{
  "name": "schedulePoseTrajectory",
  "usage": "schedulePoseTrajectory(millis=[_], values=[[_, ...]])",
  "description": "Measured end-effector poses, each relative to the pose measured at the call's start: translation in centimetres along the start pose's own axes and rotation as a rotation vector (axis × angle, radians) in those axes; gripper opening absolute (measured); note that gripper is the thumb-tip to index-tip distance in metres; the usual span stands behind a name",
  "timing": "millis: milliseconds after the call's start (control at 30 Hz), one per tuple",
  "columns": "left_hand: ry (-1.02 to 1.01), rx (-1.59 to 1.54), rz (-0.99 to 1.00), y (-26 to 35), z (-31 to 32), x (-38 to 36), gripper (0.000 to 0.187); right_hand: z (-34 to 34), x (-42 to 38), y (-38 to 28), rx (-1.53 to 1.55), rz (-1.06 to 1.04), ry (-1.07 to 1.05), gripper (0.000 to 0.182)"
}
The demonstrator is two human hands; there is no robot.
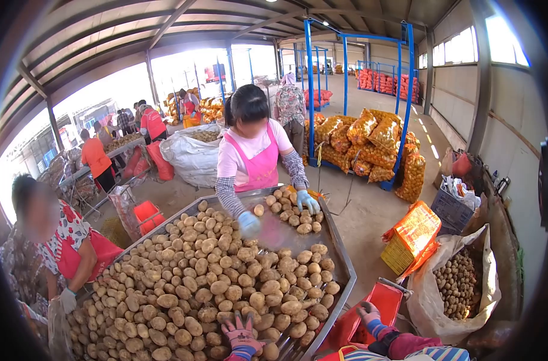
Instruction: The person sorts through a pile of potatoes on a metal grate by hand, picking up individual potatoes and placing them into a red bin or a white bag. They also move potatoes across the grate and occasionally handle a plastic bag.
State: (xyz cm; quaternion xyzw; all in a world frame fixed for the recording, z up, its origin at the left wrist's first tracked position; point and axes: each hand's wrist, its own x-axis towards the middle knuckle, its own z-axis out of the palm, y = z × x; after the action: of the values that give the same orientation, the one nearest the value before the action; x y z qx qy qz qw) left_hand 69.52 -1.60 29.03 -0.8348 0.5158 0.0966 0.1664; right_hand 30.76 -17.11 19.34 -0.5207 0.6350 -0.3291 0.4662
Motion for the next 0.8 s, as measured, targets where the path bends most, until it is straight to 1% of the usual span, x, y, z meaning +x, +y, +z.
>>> schedulePoseTrajectory(millis=[67,100,133,200,233,267,300,333,367,400,467,533,567,600,667,700,733,767,800], values=[[-0.111,0.034,0.031,0.7,-0.3,1.2,0.109,2.8,-1.7,-6.8,-0.379,-0.429,-0.167,0.06],[-0.121,0.018,0.013,1.0,-1.1,1.3,0.108,4.4,-2.0,-9.0,-0.438,-0.571,-0.289,0.067],[-0.122,0.02,0.013,0.9,-0.3,1.8,0.108,6.2,-2.2,-10.4,-0.494,-0.713,-0.412,0.073],[-0.051,-0.068,0.069,0.4,1.9,3.0,0.108,10.7,-2.4,-10.8,-0.91,-0.89,-0.517,0.084],[-0.079,-0.025,0.075,0.3,0.4,2.5,0.109,12.5,-2.7,-11.0,-1.019,-0.91,-0.585,0.087],[-0.078,-0.022,0.072,0.2,1.1,2.3,0.109,14.1,-3.0,-11.2,-1.128,-0.928,-0.653,0.089],[0.152,-0.082,0.133,0.2,2.7,2.3,0.11,15.4,-3.1,-11.0,-1.117,-0.908,-0.639,0.088],[0.381,-0.142,0.196,0.1,2.5,1.9,0.112,16.4,-3.1,-11.6,-1.115,-0.906,-0.638,0.088],[0.429,-0.136,0.23,0.0,2.1,1.8,0.117,17.4,-2.9,-12.2,-1.142,-0.888,-0.635,0.087],[0.432,-0.135,0.231,0.0,0.5,2.6,0.117,18.0,-2.4,-12.7,-1.169,-0.872,-0.63,0.086],[-0.093,-0.058,0.286,-0.2,-1.7,4.3,0.123,18.7,-1.4,-13.4,-1.121,-0.912,-0.63,0.085],[-0.078,-0.032,0.327,-0.1,-1.6,5.7,0.126,18.8,-0.3,-14.9,-1.102,-1.038,-0.741,0.086],[-0.083,-0.072,0.33,0.2,-1.7,6.4,0.125,19.2,0.6,-15.2,-1.027,-1.088,-0.754,0.088],[-0.087,-0.115,0.333,0.6,-1.7,7.1,0.125,19.4,1.4,-15.6,-1.032,-1.084,-0.758,0.088],[0.071,-0.09,0.321,1.2,-1.4,9.0,0.116,20.1,2.8,-16.5,-1.115,-1.005,-0.876,0.093],[0.15,-0.051,0.312,1.2,-1.5,10.0,0.112,20.9,4.3,-15.0,-1.052,-0.978,-0.881,0.097],[0.191,-0.154,0.352,1.3,-2.2,11.6,0.104,21.4,5.2,-14.5,-0.935,-0.972,-0.819,0.099],[0.141,-0.102,0.366,2.1,-3.7,13.0,0.103,21.5,5.8,-15.4,-0.925,-0.962,-0.815,0.097],[0.185,-0.038,0.406,2.7,-2.5,15.5,0.102,22.1,7.0,-14.7,-0.881,-0.968,-0.762,0.097]])
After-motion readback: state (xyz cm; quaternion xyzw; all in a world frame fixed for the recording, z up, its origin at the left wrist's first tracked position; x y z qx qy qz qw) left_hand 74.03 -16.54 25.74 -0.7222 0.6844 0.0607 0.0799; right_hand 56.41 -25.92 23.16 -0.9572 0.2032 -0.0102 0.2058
